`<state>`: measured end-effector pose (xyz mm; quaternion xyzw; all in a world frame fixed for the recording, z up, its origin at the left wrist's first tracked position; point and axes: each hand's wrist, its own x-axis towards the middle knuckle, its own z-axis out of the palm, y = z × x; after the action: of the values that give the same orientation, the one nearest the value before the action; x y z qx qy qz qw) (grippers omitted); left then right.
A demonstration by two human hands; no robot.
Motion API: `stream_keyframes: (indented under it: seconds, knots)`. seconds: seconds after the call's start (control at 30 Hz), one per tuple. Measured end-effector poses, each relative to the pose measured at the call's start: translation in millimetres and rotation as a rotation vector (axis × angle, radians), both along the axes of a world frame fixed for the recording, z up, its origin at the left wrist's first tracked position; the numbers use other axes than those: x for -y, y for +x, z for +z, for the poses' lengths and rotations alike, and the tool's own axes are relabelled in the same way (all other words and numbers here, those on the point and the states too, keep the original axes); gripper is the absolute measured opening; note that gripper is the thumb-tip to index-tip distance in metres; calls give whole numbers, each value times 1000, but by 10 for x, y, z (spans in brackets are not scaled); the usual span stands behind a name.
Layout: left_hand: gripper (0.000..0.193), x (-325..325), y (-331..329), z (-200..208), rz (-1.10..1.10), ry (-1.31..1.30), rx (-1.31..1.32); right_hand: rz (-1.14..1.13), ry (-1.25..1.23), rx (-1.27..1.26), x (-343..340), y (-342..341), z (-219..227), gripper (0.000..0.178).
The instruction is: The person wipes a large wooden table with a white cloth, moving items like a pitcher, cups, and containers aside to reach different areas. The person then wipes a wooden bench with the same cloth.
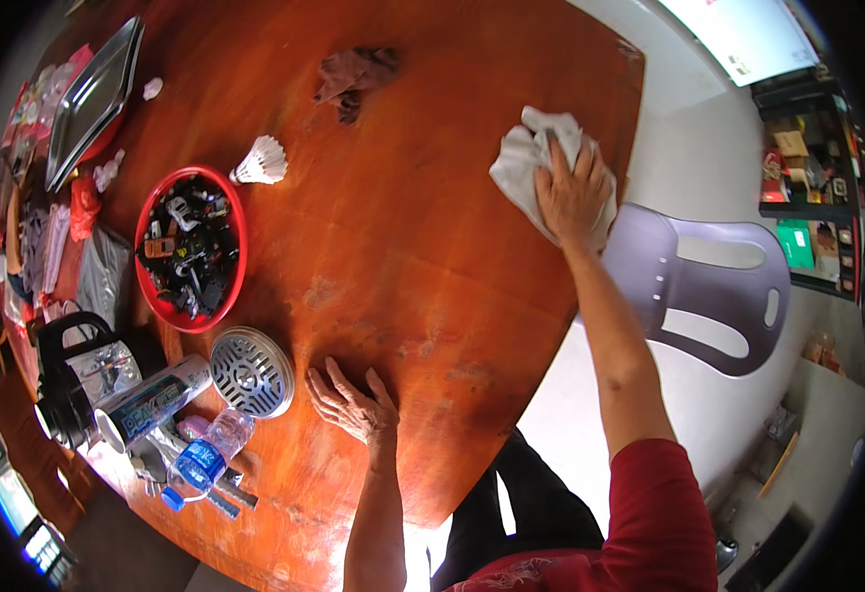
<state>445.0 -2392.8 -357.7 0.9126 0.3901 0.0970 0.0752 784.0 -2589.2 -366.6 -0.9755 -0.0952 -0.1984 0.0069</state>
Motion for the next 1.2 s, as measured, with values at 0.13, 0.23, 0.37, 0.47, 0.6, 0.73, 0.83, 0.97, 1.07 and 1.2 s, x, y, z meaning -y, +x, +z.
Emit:
stream_keyframes:
  seconds: [0.13,0.23,0.37,0.47,0.6,0.73,0.83,0.97,1.07,1.2]
  knots:
    - [67,-12,-23,-40,-15,53,13,4,7,-54,116,-908,105,49]
    - [74,24,-7,-53,-44,86,57,136,50,-184,54,-1801,205,51]
    - [81,11,-3,-68,-42,144,106,505,173,-281,-99,-2874,257,63]
    - [82,8,-30,-101,-41,115,49,632,137,-632,-130,-3253,344,62]
    - [80,-10,-25,-89,-21,112,51,781,230,-515,47,-2921,240,50]
    - [79,35,-18,-91,-23,112,10,692,112,-478,263,-2056,304,49]
    - [80,53,-9,-101,4,76,-59,614,65,-453,377,-1340,345,50]
    - [84,47,-15,-41,8,45,-157,489,24,-445,524,-413,308,49]
    - [87,29,-51,-55,-17,55,-219,396,21,-368,702,299,314,48]
    - [89,-28,-111,-101,-87,62,-252,282,86,-256,892,1174,283,49]
